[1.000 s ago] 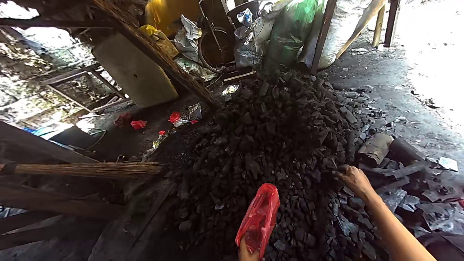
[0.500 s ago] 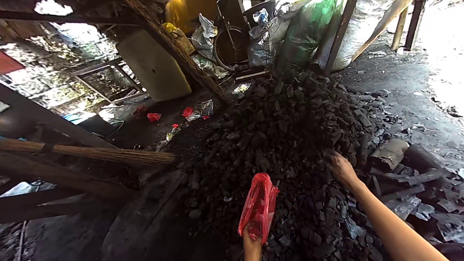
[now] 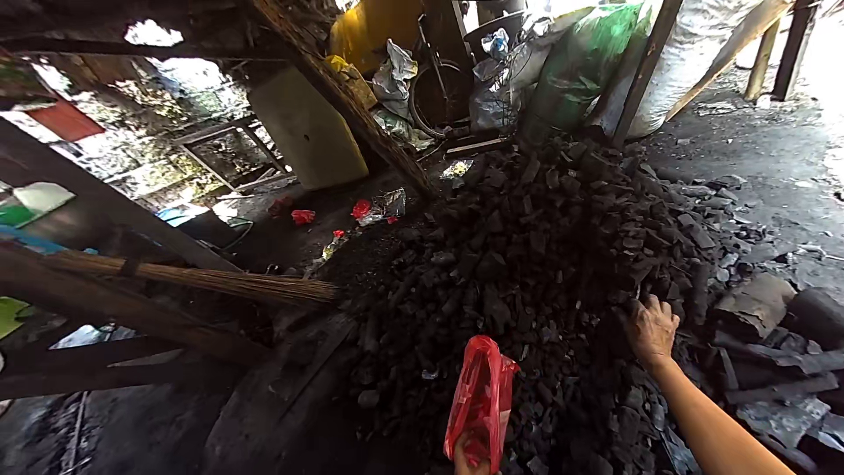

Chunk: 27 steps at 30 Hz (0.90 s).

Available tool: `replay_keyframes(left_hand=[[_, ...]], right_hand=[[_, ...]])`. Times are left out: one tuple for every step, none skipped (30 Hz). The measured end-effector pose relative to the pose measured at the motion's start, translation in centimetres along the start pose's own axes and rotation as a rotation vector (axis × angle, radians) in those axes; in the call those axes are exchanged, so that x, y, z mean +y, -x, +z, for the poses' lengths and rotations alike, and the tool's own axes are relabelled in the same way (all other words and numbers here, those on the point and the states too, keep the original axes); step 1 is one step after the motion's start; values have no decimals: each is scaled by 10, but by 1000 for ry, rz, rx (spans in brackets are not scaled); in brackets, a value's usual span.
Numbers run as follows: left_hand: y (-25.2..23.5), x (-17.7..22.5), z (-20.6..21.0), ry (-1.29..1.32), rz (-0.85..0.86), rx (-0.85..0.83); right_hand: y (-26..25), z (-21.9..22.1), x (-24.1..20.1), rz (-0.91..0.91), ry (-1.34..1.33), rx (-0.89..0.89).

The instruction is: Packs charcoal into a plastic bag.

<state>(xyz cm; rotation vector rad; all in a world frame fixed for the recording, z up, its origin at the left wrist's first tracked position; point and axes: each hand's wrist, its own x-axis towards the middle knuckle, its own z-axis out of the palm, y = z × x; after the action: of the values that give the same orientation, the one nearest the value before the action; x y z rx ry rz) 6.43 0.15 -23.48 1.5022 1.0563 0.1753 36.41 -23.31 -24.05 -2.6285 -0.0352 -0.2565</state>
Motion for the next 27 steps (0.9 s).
replay_keyframes(left_hand=[[0,1,1,3,-3,4],[-1,1,1,9,-5,5],[-2,2,2,12,-8,4],[-3,3,2,14,-12,5],[-3,3,3,17,-16,10],[-3,2,4,20,-21,13],[-4,2,4,17,-21,14],[-4,1,5,12,-21,11],[-4,0,6,9,-24,8],[-4,-1,6,7,-27,7],[-4,-2,6,7,-28,7],[-4,-3,6,6,-27,14],[-5,-3,5,9,-21,20],[-5,-3,4,8,-15,27],[-5,-3,3,11,-9,29],[-5,-2,1,15,-9,32],[-5,-3,1,16,-11,35],[-5,-4,1,20,-17,40],[-5,-4,1,25,-24,45],[-5,-4,2,34,-35,45],[-5,-4,3,40,-47,42],[-5,-4,4,41,-60,32],[-4,-3,6,38,-68,26],[-4,-2,8,40,-76,23],[-4,-1,9,45,-81,19],[-3,-1,10,54,-85,13],[-3,-2,10,62,-87,10]], right_hand=[[1,0,-3,19,-9,9],[3,1,-5,24,-11,24],[4,3,-4,19,2,36],[6,5,-3,3,15,48],[7,7,0,-25,26,65],[9,9,2,-57,38,79],[10,10,5,-82,50,88],[10,11,7,-94,57,92],[10,12,9,-96,58,101],[9,14,10,-86,54,112],[9,16,8,-68,45,125],[9,19,6,-48,37,139],[9,20,4,-29,30,149],[8,22,2,-13,22,158],[7,23,0,2,17,165],[7,23,-1,20,9,165],[8,23,-1,46,-5,155],[10,22,0,76,-29,141],[12,19,2,96,-59,125],[15,14,6,94,-86,109],[19,6,11,68,-107,81],[22,-6,17,20,-123,34],[22,-22,26,-36,-140,-40],[19,-40,38,-96,-170,-119],[12,-58,52,-139,-207,-180],[4,-76,68,-158,-260,-188],[-2,-94,83,-135,-368,-117]])
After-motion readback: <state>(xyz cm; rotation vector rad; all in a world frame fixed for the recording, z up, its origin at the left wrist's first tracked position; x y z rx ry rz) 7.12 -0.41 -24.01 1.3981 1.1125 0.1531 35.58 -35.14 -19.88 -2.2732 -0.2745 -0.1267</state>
